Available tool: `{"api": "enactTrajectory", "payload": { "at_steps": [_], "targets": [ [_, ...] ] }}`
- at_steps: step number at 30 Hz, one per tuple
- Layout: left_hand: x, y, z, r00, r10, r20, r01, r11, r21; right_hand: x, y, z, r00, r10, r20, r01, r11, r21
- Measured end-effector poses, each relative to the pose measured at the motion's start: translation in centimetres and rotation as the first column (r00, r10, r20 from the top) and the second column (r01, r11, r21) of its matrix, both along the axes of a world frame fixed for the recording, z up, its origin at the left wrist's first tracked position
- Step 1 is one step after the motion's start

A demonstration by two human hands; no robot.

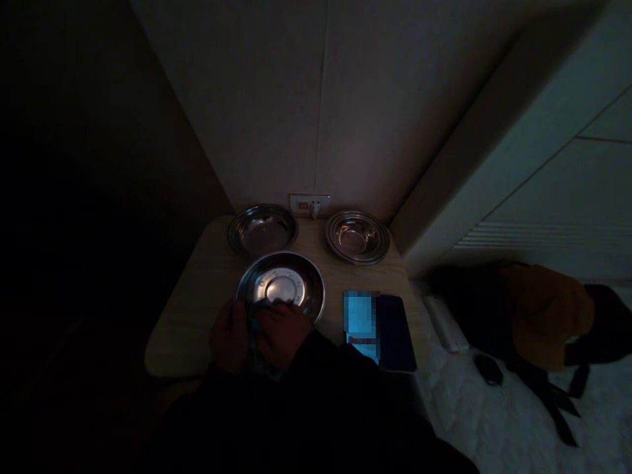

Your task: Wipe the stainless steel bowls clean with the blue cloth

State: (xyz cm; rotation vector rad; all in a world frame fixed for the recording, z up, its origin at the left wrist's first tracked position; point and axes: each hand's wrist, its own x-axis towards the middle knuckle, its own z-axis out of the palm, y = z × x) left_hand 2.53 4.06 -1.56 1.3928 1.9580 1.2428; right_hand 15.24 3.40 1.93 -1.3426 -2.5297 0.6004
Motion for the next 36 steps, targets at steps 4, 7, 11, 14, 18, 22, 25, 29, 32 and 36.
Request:
{"api": "enactTrajectory", "payload": {
  "at_steps": [4, 7, 11, 14, 18, 22, 25, 29, 32, 36],
  "targets": [
    [-0.3, 0.1, 0.2, 1.000, -0.023, -0.013, 0.023, 1.000, 0.015, 2.5, 0.1, 1.2, 0.981, 0.072, 0.179, -0.063, 0.997, -0.054],
    [0.0, 0.2, 0.2, 0.999, -0.043, 0.020, 0.042, 0.999, 0.019, 4.5, 0.0, 1.9, 0.958, 0.091, 0.272, -0.072, 0.994, -0.080],
    [0.6, 0.4, 0.3, 0.998, -0.016, 0.054, 0.015, 1.000, 0.028, 4.0, -0.2, 1.1, 0.976, 0.068, 0.205, -0.057, 0.997, -0.061],
    [0.8, 0.4, 0.4, 0.999, -0.017, 0.044, 0.016, 1.000, 0.022, 1.8, 0.0, 0.0, 0.998, 0.052, 0.034, -0.052, 0.999, -0.011],
    [0.5, 0.4, 0.3, 1.000, 0.010, 0.014, -0.010, 1.000, 0.020, 0.2, 0.3, -0.6, 0.999, 0.003, -0.046, -0.003, 1.000, 0.020],
    [0.0, 0.5, 0.2, 1.000, 0.020, -0.019, -0.019, 0.999, 0.046, 2.2, 0.1, 0.5, 0.990, 0.064, 0.125, -0.060, 0.998, -0.029],
    [0.1, 0.4, 0.3, 1.000, -0.004, -0.025, 0.005, 0.998, 0.062, 4.5, -0.1, 1.5, 0.963, 0.101, 0.250, -0.087, 0.994, -0.064],
    [0.6, 0.3, 0.1, 1.000, 0.020, 0.009, -0.020, 0.999, 0.033, 4.4, -0.3, 1.4, 0.974, 0.088, 0.207, -0.077, 0.995, -0.063],
    [0.6, 0.1, -0.1, 0.998, 0.056, 0.023, -0.056, 0.998, 0.012, 2.2, -0.3, 0.2, 0.997, 0.071, 0.027, -0.070, 0.997, -0.031],
    [0.0, 0.2, -0.1, 0.999, 0.046, -0.013, -0.046, 0.999, 0.004, 1.0, -0.4, -0.4, 0.999, 0.041, -0.015, -0.042, 0.999, -0.015]
  ]
}}
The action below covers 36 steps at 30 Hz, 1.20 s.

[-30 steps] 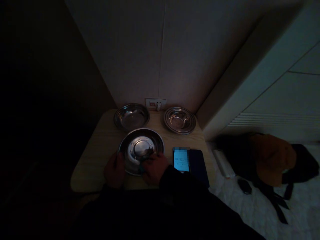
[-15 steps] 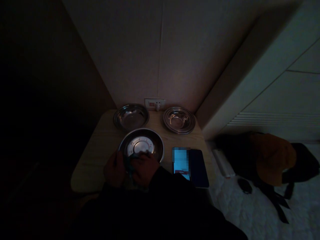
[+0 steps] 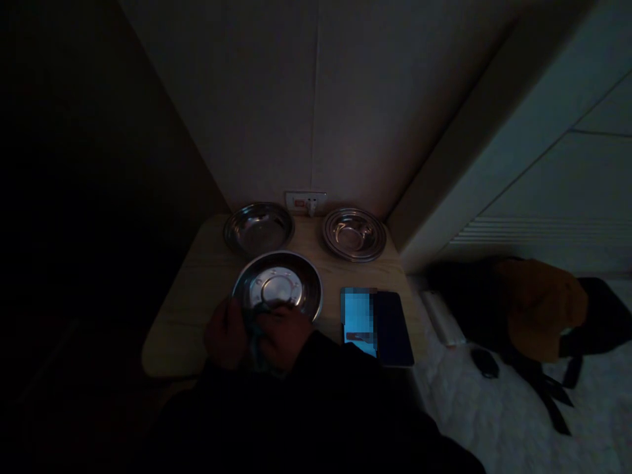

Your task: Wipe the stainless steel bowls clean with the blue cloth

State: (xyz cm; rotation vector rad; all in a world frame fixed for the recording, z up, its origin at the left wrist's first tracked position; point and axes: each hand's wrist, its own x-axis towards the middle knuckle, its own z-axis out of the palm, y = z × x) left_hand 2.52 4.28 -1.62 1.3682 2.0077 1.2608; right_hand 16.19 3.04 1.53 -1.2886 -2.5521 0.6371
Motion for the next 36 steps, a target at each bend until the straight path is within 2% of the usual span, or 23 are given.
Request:
{"api": "enactTrajectory", "payload": {
  "at_steps": [4, 7, 9, 13, 15, 22, 25, 30, 36],
  "targets": [
    [-0.2, 0.2, 0.2, 0.999, -0.045, -0.024, 0.046, 0.998, 0.047, 3.0, -0.1, 1.3, 0.980, 0.076, 0.181, -0.075, 0.997, -0.013],
    [0.3, 0.1, 0.0, 0.998, -0.055, -0.022, 0.056, 0.997, 0.059, 4.7, -0.4, 2.2, 0.966, 0.085, 0.244, -0.086, 0.996, -0.007],
    [0.8, 0.0, 0.0, 1.000, -0.029, -0.006, 0.029, 0.998, 0.058, 4.3, -0.6, 2.1, 0.972, 0.069, 0.223, -0.068, 0.998, -0.011],
    [1.2, -0.1, 0.3, 0.997, 0.075, -0.004, -0.075, 0.997, 0.021, 1.2, -1.0, 1.0, 0.997, -0.003, 0.077, 0.003, 1.000, 0.008],
    [1.0, -0.1, 0.5, 0.996, 0.089, -0.024, -0.089, 0.996, 0.014, 0.5, -1.0, 0.7, 0.998, -0.022, 0.059, 0.021, 1.000, 0.023],
    [0.7, 0.2, 0.8, 0.999, -0.041, -0.036, 0.043, 0.998, 0.041, 3.6, -0.7, 1.4, 0.973, 0.045, 0.225, -0.048, 0.999, 0.009],
    [1.0, 0.4, 0.8, 0.996, -0.079, -0.030, 0.081, 0.996, 0.046, 2.9, -0.3, 1.0, 0.982, 0.025, 0.187, -0.035, 0.998, 0.048],
    [0.6, 0.3, 0.9, 0.995, -0.076, -0.063, 0.078, 0.996, 0.037, 1.1, 0.5, 0.4, 0.992, 0.016, 0.129, -0.030, 0.994, 0.105],
    [0.5, 0.1, 0.6, 0.996, -0.069, -0.049, 0.070, 0.997, 0.037, 3.8, -0.2, 0.7, 0.970, 0.053, 0.237, -0.066, 0.997, 0.050]
  ]
}}
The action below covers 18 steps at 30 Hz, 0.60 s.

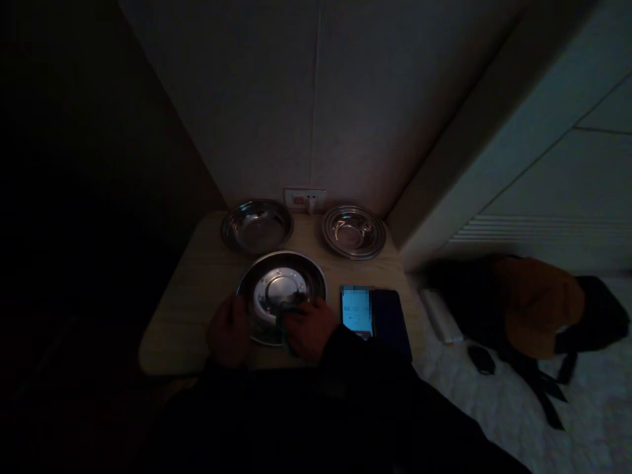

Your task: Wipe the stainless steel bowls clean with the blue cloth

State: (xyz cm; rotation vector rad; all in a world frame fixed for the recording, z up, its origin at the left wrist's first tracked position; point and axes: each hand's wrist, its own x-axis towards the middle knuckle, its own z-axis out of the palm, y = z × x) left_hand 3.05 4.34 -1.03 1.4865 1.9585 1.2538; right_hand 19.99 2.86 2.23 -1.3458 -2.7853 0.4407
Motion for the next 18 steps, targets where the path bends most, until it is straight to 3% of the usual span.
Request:
{"api": "enactTrajectory", "payload": {
  "at_steps": [7, 13, 18],
  "targets": [
    [0.3, 0.4, 0.4, 1.000, -0.011, -0.021, 0.011, 1.000, -0.016, -1.9, 0.9, 0.1, 0.996, -0.031, -0.081, 0.036, 0.998, 0.054],
    [0.2, 0.4, 0.9, 1.000, 0.007, 0.007, -0.007, 0.999, -0.041, -0.6, 0.6, 0.0, 0.999, -0.029, -0.019, 0.030, 0.999, 0.012],
    [0.3, 0.5, 1.0, 1.000, 0.000, -0.016, 0.000, 1.000, -0.022, -1.9, 1.4, 0.1, 0.997, -0.020, -0.081, 0.027, 0.997, 0.079]
  ]
}}
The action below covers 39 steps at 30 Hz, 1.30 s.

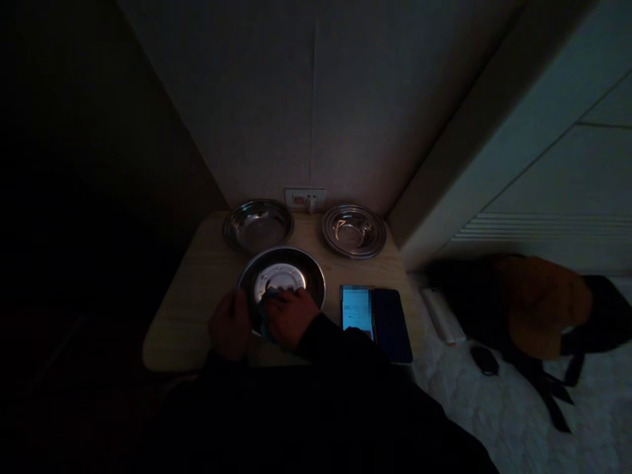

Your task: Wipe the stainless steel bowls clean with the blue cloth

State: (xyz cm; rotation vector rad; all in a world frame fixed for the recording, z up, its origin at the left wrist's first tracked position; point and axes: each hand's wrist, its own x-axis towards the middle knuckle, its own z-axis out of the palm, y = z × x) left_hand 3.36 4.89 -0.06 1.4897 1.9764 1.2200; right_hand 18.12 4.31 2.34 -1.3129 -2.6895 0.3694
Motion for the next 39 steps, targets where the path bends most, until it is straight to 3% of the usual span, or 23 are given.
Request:
{"api": "enactTrajectory", "payload": {
  "at_steps": [7, 13, 19, 32, 39],
  "targets": [
    [-0.4, -0.3, -0.4, 1.000, 0.006, 0.004, -0.005, 0.999, -0.035, 0.8, -0.5, -0.1, 0.999, 0.018, 0.038, -0.017, 1.000, -0.013],
    [-0.2, -0.2, -0.3, 0.999, 0.007, -0.045, -0.007, 1.000, -0.004, -0.4, 0.4, 0.4, 1.000, 0.001, -0.008, -0.001, 1.000, 0.006],
    [-0.4, -0.3, -0.2, 1.000, 0.020, -0.007, -0.020, 1.000, 0.003, 1.1, -0.4, 0.2, 0.998, 0.001, 0.059, 0.002, 0.999, -0.054],
    [0.3, 0.0, 0.4, 0.999, 0.015, -0.045, -0.013, 0.999, 0.037, -1.1, 0.8, -0.3, 0.998, -0.015, -0.057, 0.019, 0.998, 0.057],
    [0.1, -0.5, -0.2, 0.999, 0.042, -0.011, -0.042, 0.999, 0.012, 1.2, -0.2, -0.3, 0.999, 0.022, 0.040, -0.020, 0.999, -0.034]
  ]
}}
